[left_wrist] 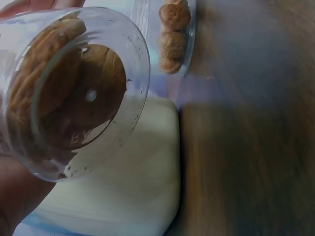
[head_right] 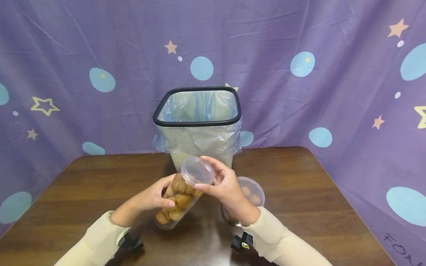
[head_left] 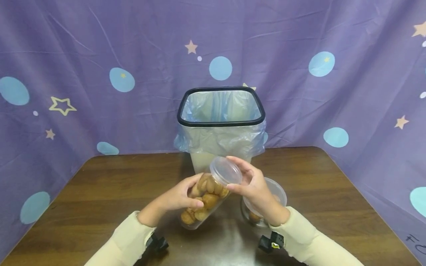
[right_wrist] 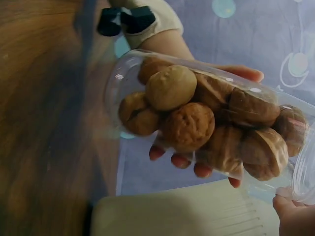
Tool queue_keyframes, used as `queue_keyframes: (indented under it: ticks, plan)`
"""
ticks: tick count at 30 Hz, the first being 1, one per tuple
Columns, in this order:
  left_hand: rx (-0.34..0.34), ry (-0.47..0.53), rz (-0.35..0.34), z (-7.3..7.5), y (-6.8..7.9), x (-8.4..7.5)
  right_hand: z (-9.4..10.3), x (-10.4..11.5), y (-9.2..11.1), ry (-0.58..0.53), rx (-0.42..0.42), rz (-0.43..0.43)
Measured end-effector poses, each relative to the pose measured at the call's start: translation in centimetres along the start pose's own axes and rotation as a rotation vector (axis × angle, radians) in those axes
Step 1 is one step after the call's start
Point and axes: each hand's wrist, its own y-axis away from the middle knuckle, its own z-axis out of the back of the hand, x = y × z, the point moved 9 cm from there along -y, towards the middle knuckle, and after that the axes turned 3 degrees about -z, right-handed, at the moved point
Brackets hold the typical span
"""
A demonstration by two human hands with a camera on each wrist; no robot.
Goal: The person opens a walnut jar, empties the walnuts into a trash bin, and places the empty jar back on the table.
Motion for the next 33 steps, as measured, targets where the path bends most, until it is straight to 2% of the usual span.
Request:
queue_keyframes:
  ticks: [5, 11, 18, 27, 33]
  plan:
    - [-0.002, -0.05, 0.026, 0.4, 0.5, 0.2, -0.1, -0.5, 0.5, 0.004, 0.038, -0.022]
    - [0.004, -0.11, 0.041, 0.5, 0.9, 0.3, -0.3, -1.1, 1.5, 0.062, 0.034, -0.094]
    - [-0.002, -0.176, 0.095, 0.5, 1.0, 0.2, -0.4, -1.3, 2.2, 0.11, -0.034, -0.14]
    - [-0.017, -0.316, 0.135, 0.3, 0.6, 0.1, 0.3, -1.2, 2.7, 0.127, -0.114, -0.126]
    - [-0.05, -0.402, 0.163, 0.5, 0.6, 0.0, 0.7, -2.1, 2.7, 0.093, -0.169, -0.204]
